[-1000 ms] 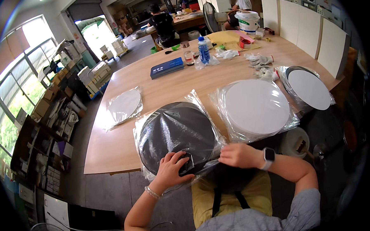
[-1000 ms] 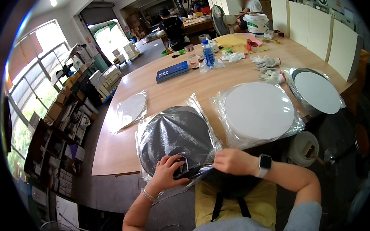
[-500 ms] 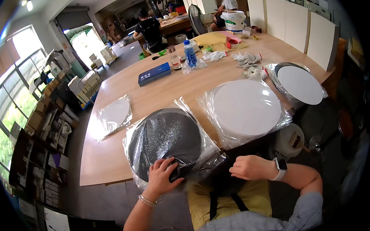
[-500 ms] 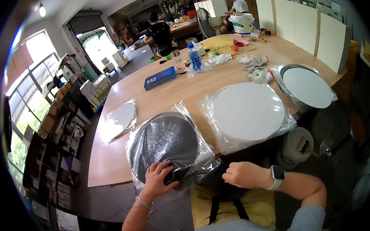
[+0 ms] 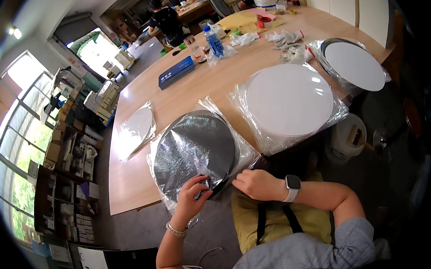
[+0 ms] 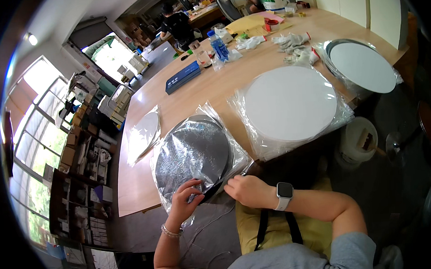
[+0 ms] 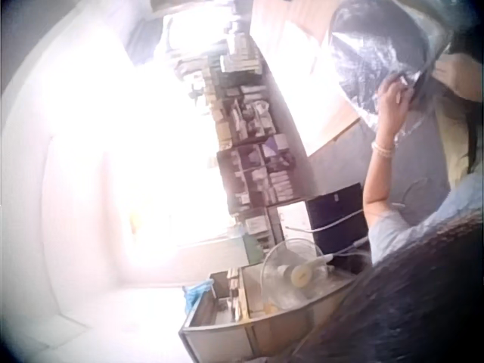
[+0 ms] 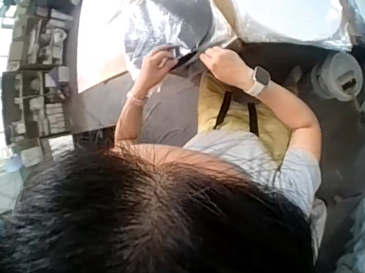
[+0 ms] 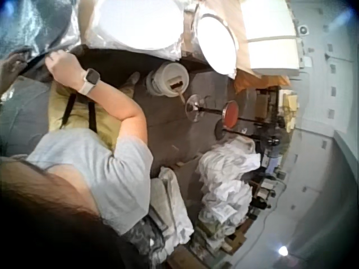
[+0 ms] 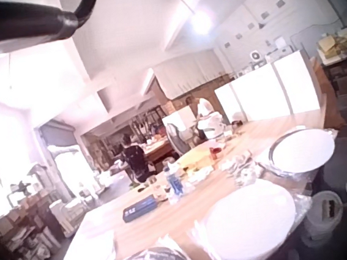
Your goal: The person wraps circular discs in clear plastic film at a workbench. They pick up a disc, place it on a plastic sheet, and fold the film over the disc to enclose it. The person repeats this process for multiple discs, stacking the wrapped items on the table.
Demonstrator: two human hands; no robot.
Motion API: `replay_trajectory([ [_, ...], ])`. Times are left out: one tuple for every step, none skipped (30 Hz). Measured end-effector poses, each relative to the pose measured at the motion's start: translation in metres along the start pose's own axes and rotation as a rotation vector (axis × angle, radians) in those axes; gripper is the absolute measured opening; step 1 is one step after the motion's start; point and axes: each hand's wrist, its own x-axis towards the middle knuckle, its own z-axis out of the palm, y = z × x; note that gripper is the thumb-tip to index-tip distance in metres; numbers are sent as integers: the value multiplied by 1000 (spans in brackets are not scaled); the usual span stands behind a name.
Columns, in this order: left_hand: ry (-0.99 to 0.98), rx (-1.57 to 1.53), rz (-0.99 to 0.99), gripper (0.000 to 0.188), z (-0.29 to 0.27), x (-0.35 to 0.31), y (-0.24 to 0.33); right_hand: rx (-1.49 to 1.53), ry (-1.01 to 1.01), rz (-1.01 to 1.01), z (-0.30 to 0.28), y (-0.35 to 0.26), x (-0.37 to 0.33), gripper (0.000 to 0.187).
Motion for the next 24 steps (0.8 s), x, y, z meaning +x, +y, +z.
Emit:
replay_trajectory([
  [-2, -39, -22, 12, 1, 0, -2, -19, 4, 50, 0, 0, 3, 8],
  [-3, -78, -44, 12, 1, 0, -5, -37, 8, 99, -1, 0, 6, 12],
  [-1, -116, -70, 12, 2, -1, -5, -54, 9, 145, -2, -2, 9, 15],
  [1, -161, -110, 9, 2, -1, -4, -78, 84, 172, -2, -4, 10, 38],
  [56, -108, -159, 8, 3, -1, -1, -54, 59, 203, -3, -8, 11, 45],
  [114, -54, -203, 8, 5, 0, 6, -33, 34, 230, -6, -11, 13, 52],
  [172, 1, -247, 8, 8, 1, 12, -12, 10, 258, -8, -12, 14, 60],
  [313, 318, 60, 8, 14, 1, 15, 31, -15, 244, -9, -11, 15, 66],
  [210, 314, 207, 10, 16, -3, 20, 44, 6, 246, -8, -10, 15, 67],
  [105, 306, 353, 13, 16, -9, 28, 56, 27, 250, -7, -8, 15, 67],
  [-2, 295, 498, 16, 18, -12, 33, 69, 48, 254, -7, -5, 16, 67],
  [-11, 293, 472, 21, 26, -10, 34, 98, 45, 241, -11, -5, 19, 67],
  [29, 333, 343, 23, 32, -2, 38, 104, 52, 268, -9, -3, 19, 64],
  [68, 372, 214, 25, 36, 8, 41, 111, 59, 296, -4, -2, 18, 61],
  [110, 417, 86, 27, 38, 15, 43, 117, 70, 319, -5, 1, 21, 59],
  [78, 394, 22, 28, 40, 15, 32, 180, -89, 391, -18, 0, 23, 56],
  [59, 394, 2, 27, 38, 15, 30, 183, -66, 379, -13, 1, 21, 55],
  [40, 394, -12, 26, 35, 18, 29, 181, -40, 370, -9, 4, 20, 55],
  [20, 394, -26, 25, 33, 20, 28, 180, -13, 362, -6, 5, 18, 55],
  [18, 332, -57, 25, 32, 22, 26, 184, -20, 363, -5, 6, 16, 54],
  [19, 326, -33, 22, 30, 23, 26, 189, -30, 361, -5, 7, 16, 53],
  [20, 319, -9, 19, 28, 24, 27, 193, -39, 359, -5, 8, 15, 53],
  [20, 312, 15, 16, 27, 25, 28, 214, -24, 353, -4, 8, 15, 52],
  [33, 317, 17, 16, 28, 24, 27, 234, -9, 345, -2, 8, 14, 51],
])
